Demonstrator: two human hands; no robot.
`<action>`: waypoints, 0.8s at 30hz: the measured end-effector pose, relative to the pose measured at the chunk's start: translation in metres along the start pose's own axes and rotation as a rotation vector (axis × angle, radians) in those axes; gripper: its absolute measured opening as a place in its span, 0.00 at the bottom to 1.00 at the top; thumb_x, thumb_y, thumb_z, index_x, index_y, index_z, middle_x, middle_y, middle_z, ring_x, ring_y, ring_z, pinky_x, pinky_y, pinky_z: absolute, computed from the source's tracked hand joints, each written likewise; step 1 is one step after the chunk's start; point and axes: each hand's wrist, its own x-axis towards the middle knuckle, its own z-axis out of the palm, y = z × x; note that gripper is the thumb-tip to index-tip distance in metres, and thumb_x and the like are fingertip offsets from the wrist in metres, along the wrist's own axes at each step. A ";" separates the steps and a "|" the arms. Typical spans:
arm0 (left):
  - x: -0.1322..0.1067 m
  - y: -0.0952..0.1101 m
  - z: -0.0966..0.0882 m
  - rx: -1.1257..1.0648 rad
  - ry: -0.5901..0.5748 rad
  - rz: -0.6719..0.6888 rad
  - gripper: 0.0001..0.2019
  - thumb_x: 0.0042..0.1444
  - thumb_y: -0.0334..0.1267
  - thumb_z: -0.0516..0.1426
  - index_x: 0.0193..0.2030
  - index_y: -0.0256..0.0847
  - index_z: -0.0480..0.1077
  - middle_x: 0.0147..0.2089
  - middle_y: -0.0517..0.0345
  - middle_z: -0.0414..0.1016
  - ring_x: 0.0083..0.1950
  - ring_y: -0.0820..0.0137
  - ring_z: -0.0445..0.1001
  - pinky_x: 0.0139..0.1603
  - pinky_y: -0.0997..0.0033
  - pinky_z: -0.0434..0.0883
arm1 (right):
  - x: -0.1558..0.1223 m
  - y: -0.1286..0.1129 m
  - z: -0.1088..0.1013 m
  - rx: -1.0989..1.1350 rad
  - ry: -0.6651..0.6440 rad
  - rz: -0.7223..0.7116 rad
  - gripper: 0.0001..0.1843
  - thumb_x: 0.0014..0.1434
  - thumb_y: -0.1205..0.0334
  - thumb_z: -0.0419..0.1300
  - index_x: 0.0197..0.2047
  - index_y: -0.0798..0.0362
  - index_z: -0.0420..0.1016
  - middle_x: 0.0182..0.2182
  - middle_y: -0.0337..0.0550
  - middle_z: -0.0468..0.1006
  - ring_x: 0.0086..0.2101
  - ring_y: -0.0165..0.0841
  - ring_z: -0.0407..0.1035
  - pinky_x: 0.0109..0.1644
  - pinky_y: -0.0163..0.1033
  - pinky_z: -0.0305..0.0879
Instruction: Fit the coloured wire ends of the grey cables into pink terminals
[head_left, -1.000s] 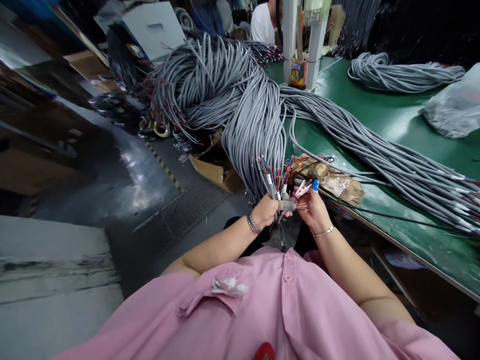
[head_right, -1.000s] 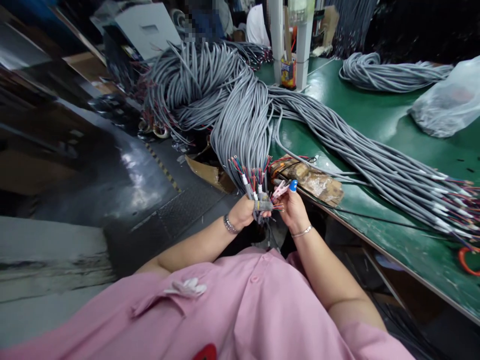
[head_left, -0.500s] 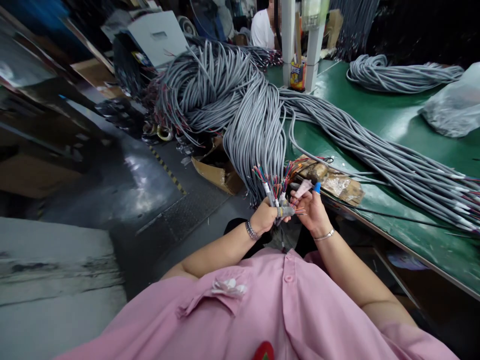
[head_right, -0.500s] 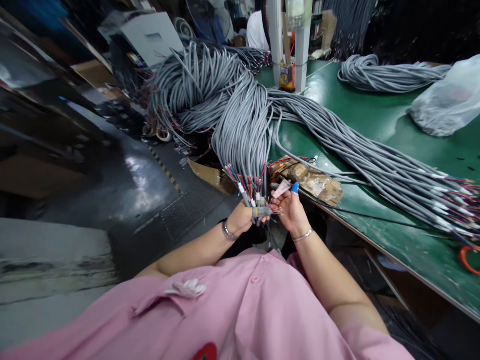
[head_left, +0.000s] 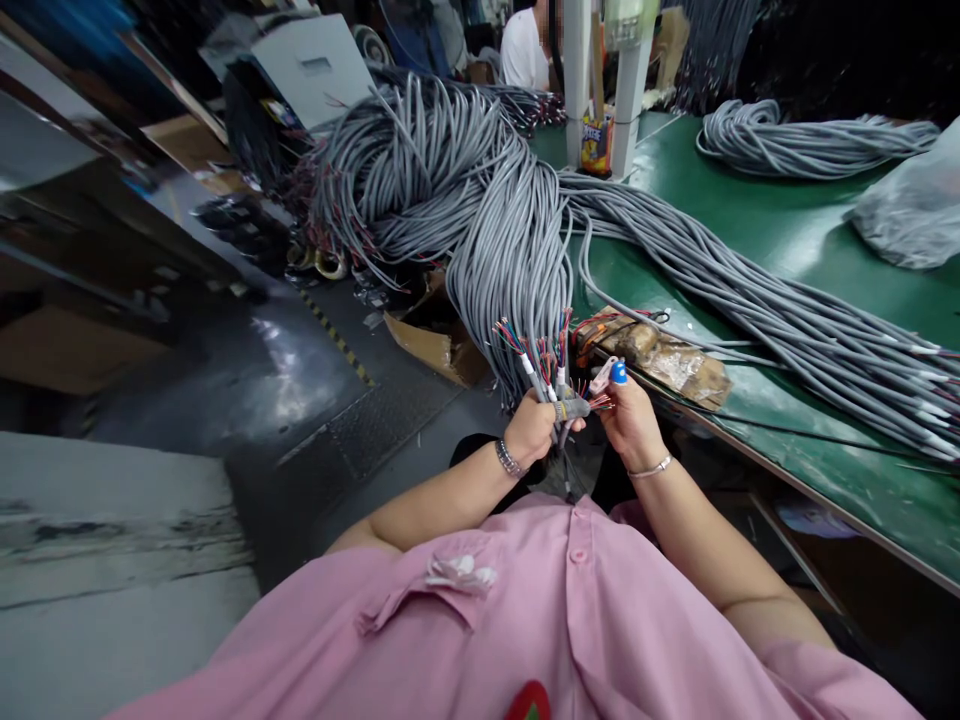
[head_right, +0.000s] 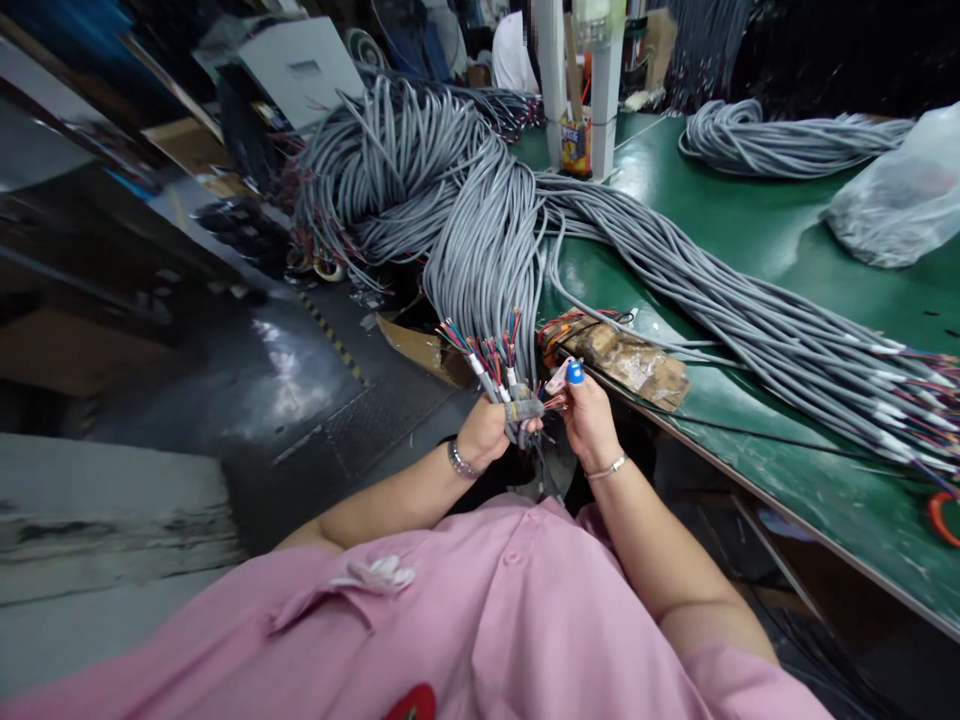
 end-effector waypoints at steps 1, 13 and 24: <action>0.000 0.000 0.000 0.009 -0.003 0.000 0.14 0.36 0.38 0.69 0.19 0.34 0.69 0.16 0.60 0.67 0.18 0.75 0.67 0.22 0.74 0.64 | 0.000 0.002 -0.002 -0.064 0.039 -0.067 0.19 0.52 0.44 0.66 0.28 0.53 0.74 0.22 0.35 0.73 0.23 0.26 0.63 0.28 0.34 0.60; 0.002 -0.006 -0.002 0.139 -0.048 0.026 0.13 0.41 0.39 0.67 0.19 0.34 0.70 0.17 0.58 0.69 0.18 0.77 0.66 0.22 0.74 0.63 | 0.005 -0.002 0.003 0.106 -0.004 0.053 0.21 0.49 0.42 0.67 0.31 0.52 0.75 0.26 0.38 0.77 0.26 0.29 0.69 0.30 0.35 0.67; -0.007 -0.011 -0.007 0.067 -0.004 0.047 0.12 0.38 0.38 0.68 0.20 0.34 0.70 0.18 0.58 0.71 0.19 0.74 0.69 0.23 0.74 0.66 | -0.002 -0.005 -0.003 0.201 -0.095 0.215 0.27 0.49 0.34 0.63 0.31 0.51 0.74 0.27 0.39 0.78 0.24 0.28 0.68 0.28 0.35 0.69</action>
